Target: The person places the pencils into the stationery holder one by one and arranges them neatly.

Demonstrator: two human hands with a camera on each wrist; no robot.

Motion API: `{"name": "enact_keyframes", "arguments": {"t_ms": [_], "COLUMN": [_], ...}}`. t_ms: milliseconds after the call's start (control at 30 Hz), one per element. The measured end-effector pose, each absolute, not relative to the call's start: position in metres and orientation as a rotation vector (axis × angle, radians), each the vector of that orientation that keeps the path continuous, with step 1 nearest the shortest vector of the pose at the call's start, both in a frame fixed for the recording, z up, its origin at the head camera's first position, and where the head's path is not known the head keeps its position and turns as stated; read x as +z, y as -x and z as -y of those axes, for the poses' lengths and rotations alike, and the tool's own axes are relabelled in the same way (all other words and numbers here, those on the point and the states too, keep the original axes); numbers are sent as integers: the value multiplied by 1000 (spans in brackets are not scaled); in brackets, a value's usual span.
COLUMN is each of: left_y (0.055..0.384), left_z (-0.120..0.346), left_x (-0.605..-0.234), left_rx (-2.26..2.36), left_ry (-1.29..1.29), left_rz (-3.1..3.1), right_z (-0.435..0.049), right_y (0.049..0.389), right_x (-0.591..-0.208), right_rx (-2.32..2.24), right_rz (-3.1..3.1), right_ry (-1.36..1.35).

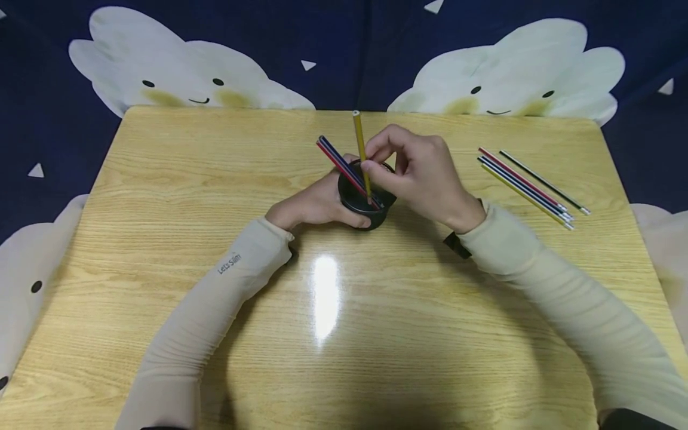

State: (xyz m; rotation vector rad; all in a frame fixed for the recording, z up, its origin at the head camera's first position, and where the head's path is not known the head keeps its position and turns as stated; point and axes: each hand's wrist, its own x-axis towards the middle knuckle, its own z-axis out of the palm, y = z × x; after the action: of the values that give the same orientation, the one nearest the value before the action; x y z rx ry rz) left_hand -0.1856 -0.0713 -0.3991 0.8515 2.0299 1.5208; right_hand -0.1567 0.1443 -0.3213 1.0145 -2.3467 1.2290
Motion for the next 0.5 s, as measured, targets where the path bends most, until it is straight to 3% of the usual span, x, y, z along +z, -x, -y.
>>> {"name": "enact_keyframes", "arguments": {"t_ms": [500], "left_y": [186], "left_z": [71], "left_x": [-399], "left_rx": [1506], "left_ry": [-881], "left_rz": [-1991], "right_z": [-134], "right_y": [160], "right_x": [-335], "right_rx": [1039], "right_rz": [2491], "right_ry": [-1077]}}
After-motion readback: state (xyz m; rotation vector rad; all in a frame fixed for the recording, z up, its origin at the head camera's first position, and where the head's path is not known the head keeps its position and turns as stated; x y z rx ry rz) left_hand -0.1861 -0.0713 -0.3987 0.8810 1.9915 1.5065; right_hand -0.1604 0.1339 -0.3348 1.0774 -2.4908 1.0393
